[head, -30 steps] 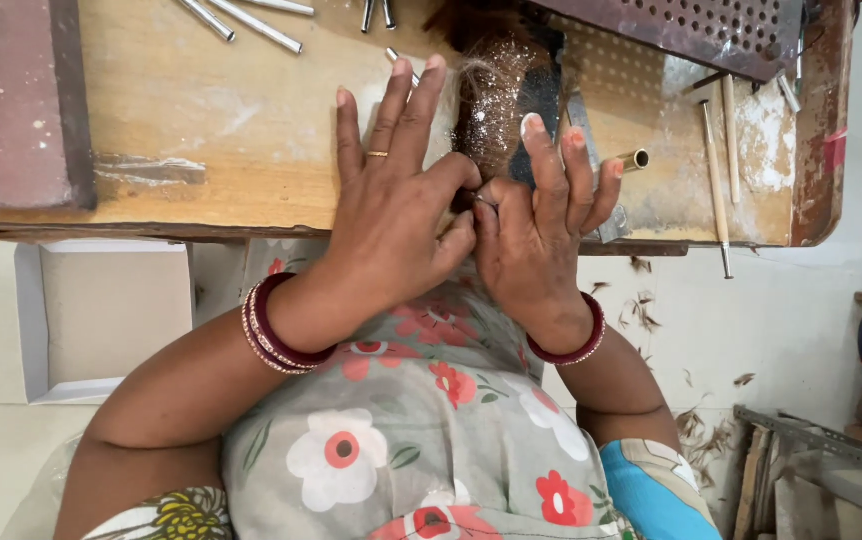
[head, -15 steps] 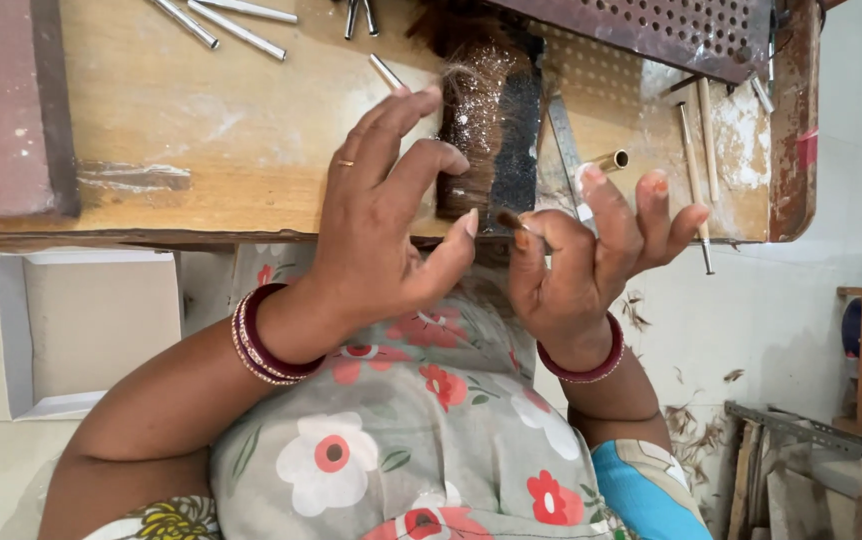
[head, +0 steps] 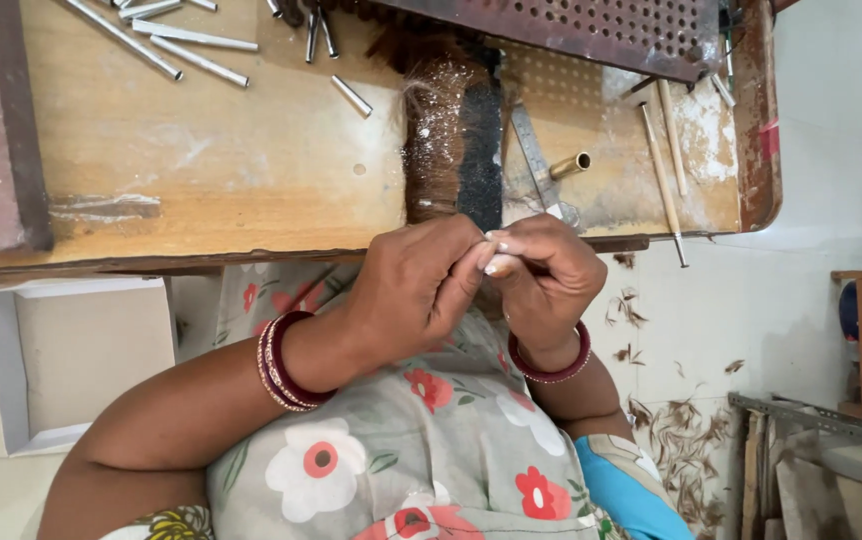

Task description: Assembling brushes by inserting bundles of hair into metal ferrules at a workbench.

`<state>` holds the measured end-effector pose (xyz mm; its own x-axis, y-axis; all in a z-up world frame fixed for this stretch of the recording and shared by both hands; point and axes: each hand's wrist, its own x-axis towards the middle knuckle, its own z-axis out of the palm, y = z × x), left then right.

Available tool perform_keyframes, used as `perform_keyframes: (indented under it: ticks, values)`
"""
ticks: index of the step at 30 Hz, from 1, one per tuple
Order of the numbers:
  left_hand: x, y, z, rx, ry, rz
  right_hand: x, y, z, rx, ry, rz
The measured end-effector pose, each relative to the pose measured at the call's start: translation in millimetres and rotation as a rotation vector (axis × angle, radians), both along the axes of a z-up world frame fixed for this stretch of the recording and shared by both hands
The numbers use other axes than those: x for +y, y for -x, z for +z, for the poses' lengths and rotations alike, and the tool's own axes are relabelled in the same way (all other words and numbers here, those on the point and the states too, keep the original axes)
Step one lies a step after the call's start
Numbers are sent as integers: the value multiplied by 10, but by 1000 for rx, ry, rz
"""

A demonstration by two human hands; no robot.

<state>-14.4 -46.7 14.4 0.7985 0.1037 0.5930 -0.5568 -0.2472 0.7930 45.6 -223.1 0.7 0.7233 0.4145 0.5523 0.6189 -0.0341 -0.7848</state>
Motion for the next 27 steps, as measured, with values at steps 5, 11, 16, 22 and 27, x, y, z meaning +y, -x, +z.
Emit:
perform_keyframes:
  ticks: [5, 11, 16, 22, 27]
  values:
    - [-73, 3, -20, -13, -33, 21, -230, 20, 73, -50, 16, -106]
    - [-73, -39, 30, 52, 1, 154, -199, 3, 726, -447, 477, -449]
    - [-279, -92, 84, 7, 10, -19, -289, 47, 211, 61, 38, -33]
    - [-329, -182, 52, 22, -34, -33, -295, -105, -331, -5, -238, -145]
    - [-217, -505, 261, -7, -242, 155, -511, -643, -115, 5, -263, -292]
